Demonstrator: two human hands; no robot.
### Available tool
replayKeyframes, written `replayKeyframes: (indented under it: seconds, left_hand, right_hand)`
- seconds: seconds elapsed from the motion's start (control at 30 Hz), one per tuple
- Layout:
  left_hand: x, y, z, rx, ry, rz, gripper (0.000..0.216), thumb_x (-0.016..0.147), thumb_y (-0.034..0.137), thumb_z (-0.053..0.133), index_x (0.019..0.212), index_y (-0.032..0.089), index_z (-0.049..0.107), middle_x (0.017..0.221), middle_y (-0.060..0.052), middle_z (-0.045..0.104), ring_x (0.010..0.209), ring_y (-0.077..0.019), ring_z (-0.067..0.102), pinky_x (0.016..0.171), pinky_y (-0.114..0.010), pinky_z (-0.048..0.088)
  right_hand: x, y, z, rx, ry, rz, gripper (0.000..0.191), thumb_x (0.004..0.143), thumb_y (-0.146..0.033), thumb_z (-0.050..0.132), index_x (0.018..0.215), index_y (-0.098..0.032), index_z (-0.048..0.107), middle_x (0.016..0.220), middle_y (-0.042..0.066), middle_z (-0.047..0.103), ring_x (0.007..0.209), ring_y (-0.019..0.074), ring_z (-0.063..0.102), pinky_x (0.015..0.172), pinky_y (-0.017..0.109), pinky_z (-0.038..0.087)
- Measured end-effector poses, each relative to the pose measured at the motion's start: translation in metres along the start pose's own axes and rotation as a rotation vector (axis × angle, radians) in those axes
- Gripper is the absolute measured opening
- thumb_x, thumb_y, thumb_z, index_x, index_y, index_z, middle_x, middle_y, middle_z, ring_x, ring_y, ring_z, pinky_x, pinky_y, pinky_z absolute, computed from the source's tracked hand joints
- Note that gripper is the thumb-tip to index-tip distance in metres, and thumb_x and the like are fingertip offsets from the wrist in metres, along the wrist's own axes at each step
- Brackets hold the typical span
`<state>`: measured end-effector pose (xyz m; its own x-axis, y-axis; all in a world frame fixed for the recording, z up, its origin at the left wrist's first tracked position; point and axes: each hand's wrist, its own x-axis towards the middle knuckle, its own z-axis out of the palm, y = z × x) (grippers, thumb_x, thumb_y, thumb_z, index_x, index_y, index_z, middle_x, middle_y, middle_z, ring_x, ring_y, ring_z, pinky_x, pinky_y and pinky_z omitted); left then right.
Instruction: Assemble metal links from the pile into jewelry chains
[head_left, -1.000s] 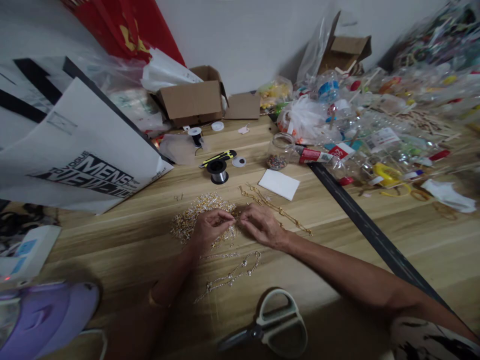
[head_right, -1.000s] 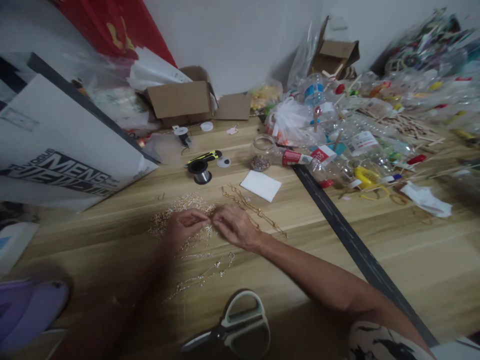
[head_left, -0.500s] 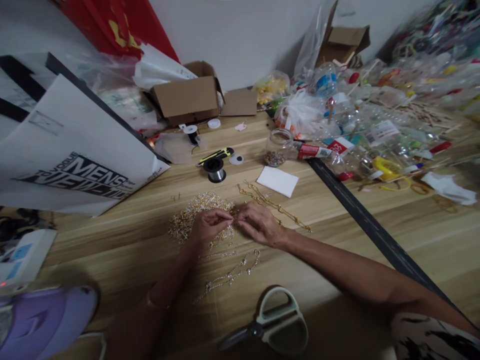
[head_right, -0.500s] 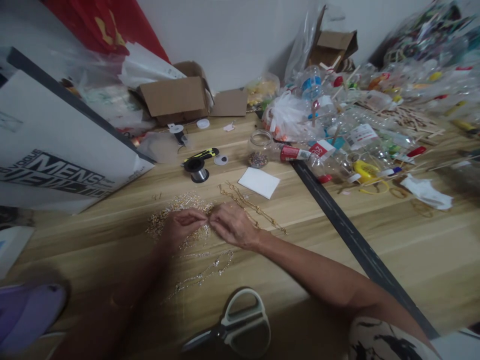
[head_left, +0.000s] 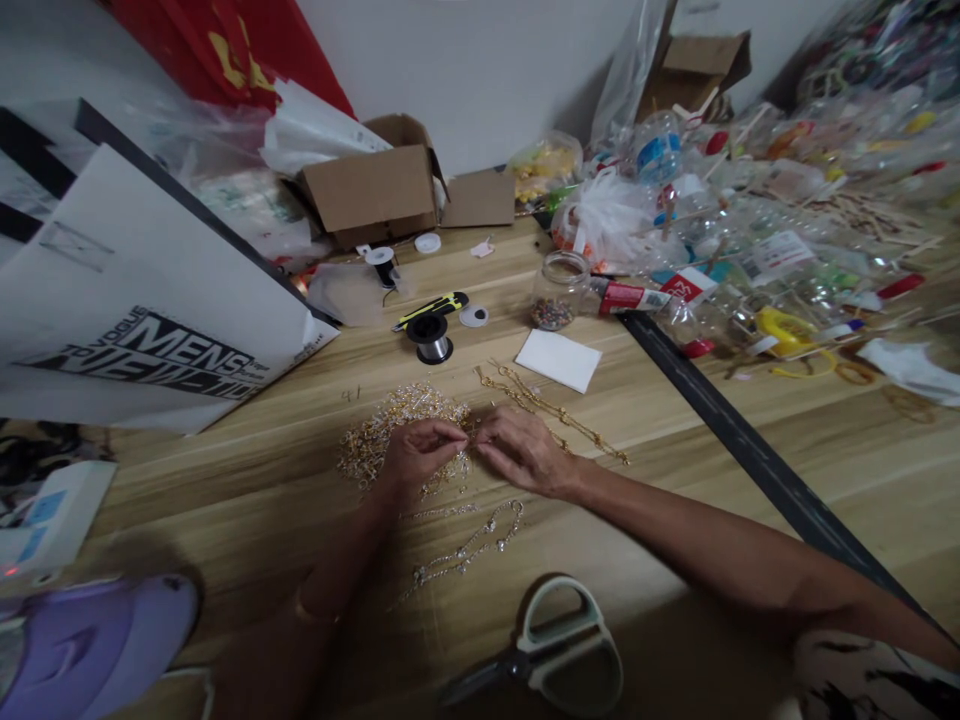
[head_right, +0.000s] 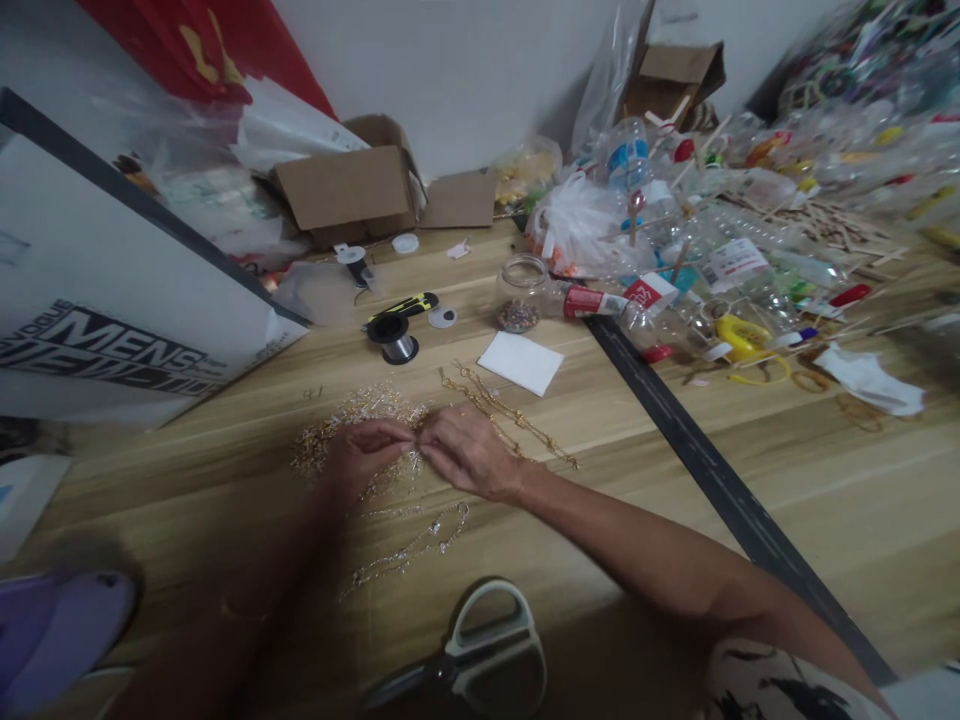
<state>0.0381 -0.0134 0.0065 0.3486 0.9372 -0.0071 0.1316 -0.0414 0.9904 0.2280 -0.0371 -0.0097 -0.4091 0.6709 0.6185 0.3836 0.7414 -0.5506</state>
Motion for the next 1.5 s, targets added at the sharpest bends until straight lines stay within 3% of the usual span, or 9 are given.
replayKeyframes:
  seconds: [1.5]
  left_hand:
    - [0.0001, -0.0042, -0.0008, -0.014, -0.062, 0.003, 0.006, 0.065, 0.016, 0.071, 0.071, 0.014, 0.071, 0.073, -0.004, 0.07, 0.07, -0.0143, 0.063, 0.066, -0.023, 0.048]
  right_hand:
    - [0.001, 0.0001, 0.0024, 0.003, 0.024, -0.05, 0.004, 0.089, -0.017, 0.048, 0.091, -0.017, 0.052, 0.082, 0.006, 0.061, 0.078, 0.0158, 0.054, 0.07, 0.03, 0.045]
